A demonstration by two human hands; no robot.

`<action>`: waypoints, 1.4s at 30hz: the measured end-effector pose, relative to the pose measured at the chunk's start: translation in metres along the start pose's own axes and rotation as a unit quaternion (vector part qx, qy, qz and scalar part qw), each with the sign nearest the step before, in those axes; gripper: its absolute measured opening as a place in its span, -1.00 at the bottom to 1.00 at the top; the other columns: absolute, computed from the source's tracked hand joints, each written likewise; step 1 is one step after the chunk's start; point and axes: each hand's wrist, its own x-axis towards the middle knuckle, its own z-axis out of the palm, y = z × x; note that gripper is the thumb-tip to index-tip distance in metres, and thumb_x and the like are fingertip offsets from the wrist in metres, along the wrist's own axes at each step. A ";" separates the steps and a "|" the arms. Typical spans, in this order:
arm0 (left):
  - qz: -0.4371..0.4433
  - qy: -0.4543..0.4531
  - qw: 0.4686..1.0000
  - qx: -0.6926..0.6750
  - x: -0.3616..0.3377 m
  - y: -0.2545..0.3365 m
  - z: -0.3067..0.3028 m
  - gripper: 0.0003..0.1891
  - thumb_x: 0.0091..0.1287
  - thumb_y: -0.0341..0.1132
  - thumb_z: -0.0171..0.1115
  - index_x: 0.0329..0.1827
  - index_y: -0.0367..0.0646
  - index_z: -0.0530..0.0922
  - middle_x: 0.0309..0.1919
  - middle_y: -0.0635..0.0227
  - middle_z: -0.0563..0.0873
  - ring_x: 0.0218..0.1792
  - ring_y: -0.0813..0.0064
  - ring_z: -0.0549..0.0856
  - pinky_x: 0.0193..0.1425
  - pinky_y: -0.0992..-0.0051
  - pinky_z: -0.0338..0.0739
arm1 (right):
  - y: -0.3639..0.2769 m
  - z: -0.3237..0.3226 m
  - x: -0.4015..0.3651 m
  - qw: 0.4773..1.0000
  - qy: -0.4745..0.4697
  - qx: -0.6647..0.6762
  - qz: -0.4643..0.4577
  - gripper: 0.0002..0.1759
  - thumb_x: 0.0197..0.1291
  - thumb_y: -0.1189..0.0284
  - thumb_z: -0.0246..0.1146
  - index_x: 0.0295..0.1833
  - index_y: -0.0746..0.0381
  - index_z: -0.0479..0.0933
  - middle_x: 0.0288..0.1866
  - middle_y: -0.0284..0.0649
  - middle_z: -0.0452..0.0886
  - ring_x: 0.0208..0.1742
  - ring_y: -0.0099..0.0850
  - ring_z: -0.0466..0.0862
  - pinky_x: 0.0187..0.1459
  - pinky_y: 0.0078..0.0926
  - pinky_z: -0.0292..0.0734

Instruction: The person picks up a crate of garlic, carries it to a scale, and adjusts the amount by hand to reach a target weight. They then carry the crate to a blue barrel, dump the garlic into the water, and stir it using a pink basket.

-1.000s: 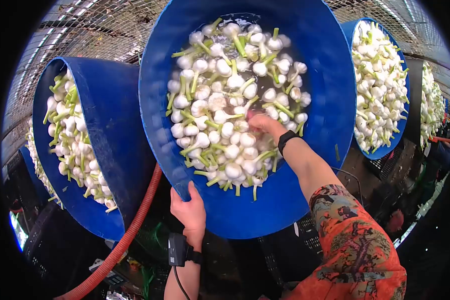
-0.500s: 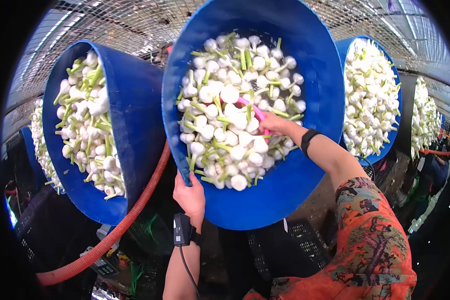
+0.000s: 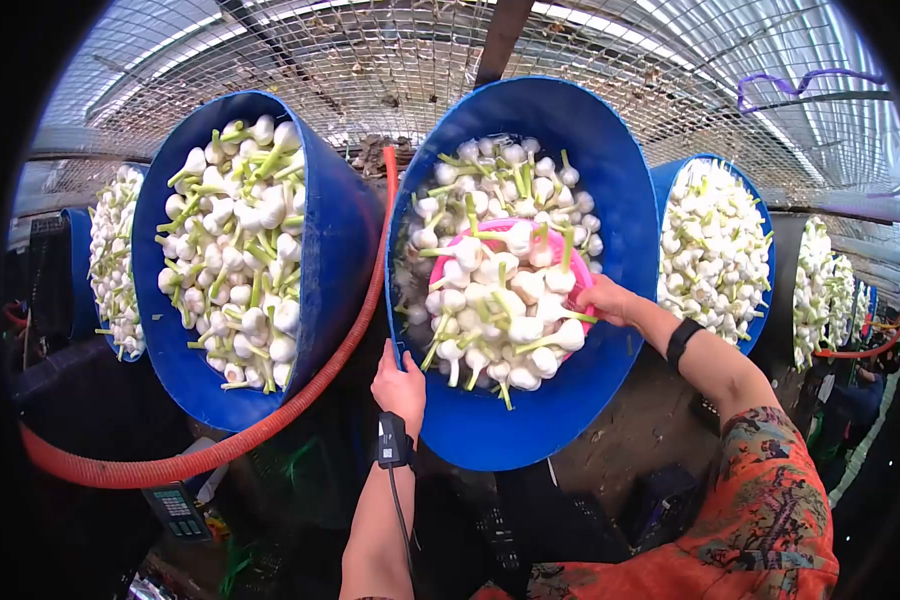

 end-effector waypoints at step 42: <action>-0.300 -0.077 0.436 -0.845 -0.264 -0.519 -0.145 0.11 0.08 0.62 -0.46 0.33 -0.25 0.30 0.18 0.10 0.51 0.18 0.21 0.53 0.30 0.25 0.39 | 0.124 0.694 -0.067 0.680 -0.163 -0.595 0.396 -0.46 0.32 0.03 -0.15 0.04 0.22 0.50 -0.21 -0.07 0.70 -0.37 -0.27 0.74 -0.64 -0.62 0.40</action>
